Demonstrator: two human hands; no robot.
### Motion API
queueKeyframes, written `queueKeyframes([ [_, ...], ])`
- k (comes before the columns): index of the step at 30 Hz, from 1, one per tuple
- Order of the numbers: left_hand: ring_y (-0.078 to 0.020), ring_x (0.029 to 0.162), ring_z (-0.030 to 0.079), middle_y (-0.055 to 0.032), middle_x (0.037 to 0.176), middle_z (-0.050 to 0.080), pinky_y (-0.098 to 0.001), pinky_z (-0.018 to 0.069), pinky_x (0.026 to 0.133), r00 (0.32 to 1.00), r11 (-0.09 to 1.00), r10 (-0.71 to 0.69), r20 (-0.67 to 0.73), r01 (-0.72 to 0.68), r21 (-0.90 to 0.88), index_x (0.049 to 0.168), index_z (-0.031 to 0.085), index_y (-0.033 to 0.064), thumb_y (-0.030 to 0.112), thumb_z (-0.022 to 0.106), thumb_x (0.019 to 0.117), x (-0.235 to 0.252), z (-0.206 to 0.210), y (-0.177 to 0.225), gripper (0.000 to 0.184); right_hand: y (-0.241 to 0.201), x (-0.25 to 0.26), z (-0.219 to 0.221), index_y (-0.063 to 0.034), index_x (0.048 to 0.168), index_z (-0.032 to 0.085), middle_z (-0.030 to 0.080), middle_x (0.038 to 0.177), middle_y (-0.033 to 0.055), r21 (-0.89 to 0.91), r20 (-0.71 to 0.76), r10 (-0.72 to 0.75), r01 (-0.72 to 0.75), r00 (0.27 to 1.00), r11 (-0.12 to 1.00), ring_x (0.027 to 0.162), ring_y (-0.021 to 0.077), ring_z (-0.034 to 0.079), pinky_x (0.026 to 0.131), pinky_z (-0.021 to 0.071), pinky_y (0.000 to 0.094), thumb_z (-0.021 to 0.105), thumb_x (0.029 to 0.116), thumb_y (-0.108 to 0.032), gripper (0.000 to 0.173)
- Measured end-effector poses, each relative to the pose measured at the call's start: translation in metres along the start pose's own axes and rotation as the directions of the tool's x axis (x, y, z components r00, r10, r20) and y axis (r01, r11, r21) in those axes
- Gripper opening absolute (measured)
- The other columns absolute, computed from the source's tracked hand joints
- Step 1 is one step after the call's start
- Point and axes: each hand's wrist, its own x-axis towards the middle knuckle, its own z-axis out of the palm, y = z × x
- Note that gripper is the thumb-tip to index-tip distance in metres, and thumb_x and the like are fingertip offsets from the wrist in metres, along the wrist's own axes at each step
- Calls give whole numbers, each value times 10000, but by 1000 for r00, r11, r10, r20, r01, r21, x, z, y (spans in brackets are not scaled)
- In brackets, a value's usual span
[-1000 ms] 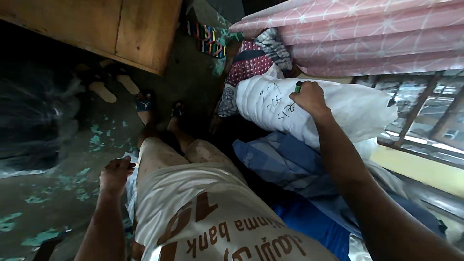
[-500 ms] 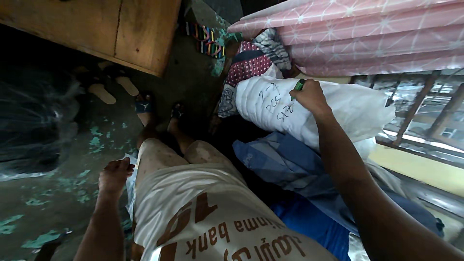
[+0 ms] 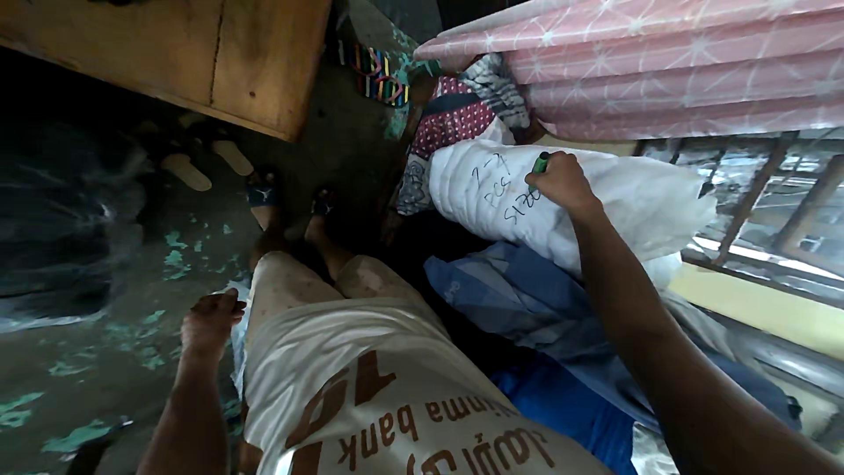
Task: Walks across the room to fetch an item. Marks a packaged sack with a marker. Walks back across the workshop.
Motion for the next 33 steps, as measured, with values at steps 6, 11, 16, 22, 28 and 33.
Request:
queueKeyframes([
  [6, -137, 794, 679, -114, 1019, 694, -357, 586, 756, 1000, 1000, 19, -10, -19, 18, 1296, 589, 16, 412, 530, 1065, 4, -5, 4, 463, -6, 4, 1, 13, 852, 662, 653, 863, 248, -59, -54, 9, -12, 998, 998, 874, 457, 651, 721, 490, 678, 741, 862, -376, 397],
  [11, -140, 788, 685, -109, 998, 702, -362, 589, 756, 1000, 1000, 6, -20, -5, 26, 1298, 597, 27, 428, 529, 1063, 8, -9, 3, 470, 2, 14, 1, 10, 876, 664, 655, 887, 251, -98, -16, -2, 0, 1000, 995, 893, 465, 652, 728, 494, 690, 726, 877, -388, 403],
  [16, -140, 776, 672, -116, 993, 692, -361, 581, 746, 1000, 998, 1, -13, -1, 58, 1287, 597, 15, 445, 511, 1068, 5, -9, 5, 491, 9, 14, -29, -5, 965, 682, 667, 914, 227, 97, -148, 41, -27, 988, 995, 875, 421, 656, 760, 501, 684, 744, 870, -374, 387],
  [22, -143, 773, 675, -119, 994, 693, -367, 583, 746, 1000, 999, 0, -12, 0, 50, 1287, 593, 10, 433, 528, 1063, 7, -5, 7, 484, 25, 17, -32, -51, 975, 708, 680, 871, 167, 200, -105, -41, 61, 994, 978, 794, 335, 665, 731, 529, 613, 737, 884, -322, 287],
  [28, -123, 806, 682, -106, 1027, 695, -337, 583, 760, 1000, 1000, 16, -4, -16, 15, 1300, 585, 15, 405, 536, 1065, 4, -7, 17, 458, 25, 28, -24, -17, 985, 690, 667, 941, 240, 33, -75, 5, -2, 997, 999, 923, 445, 652, 779, 497, 700, 728, 894, -366, 363],
  [33, -119, 767, 673, -99, 998, 690, -334, 582, 735, 1000, 1000, 13, -19, -13, 21, 1295, 588, 18, 423, 545, 1058, 8, -7, 16, 471, 35, 20, -29, -2, 893, 667, 646, 836, 216, 78, -57, 32, -28, 998, 997, 792, 406, 644, 691, 500, 659, 760, 847, -390, 402],
])
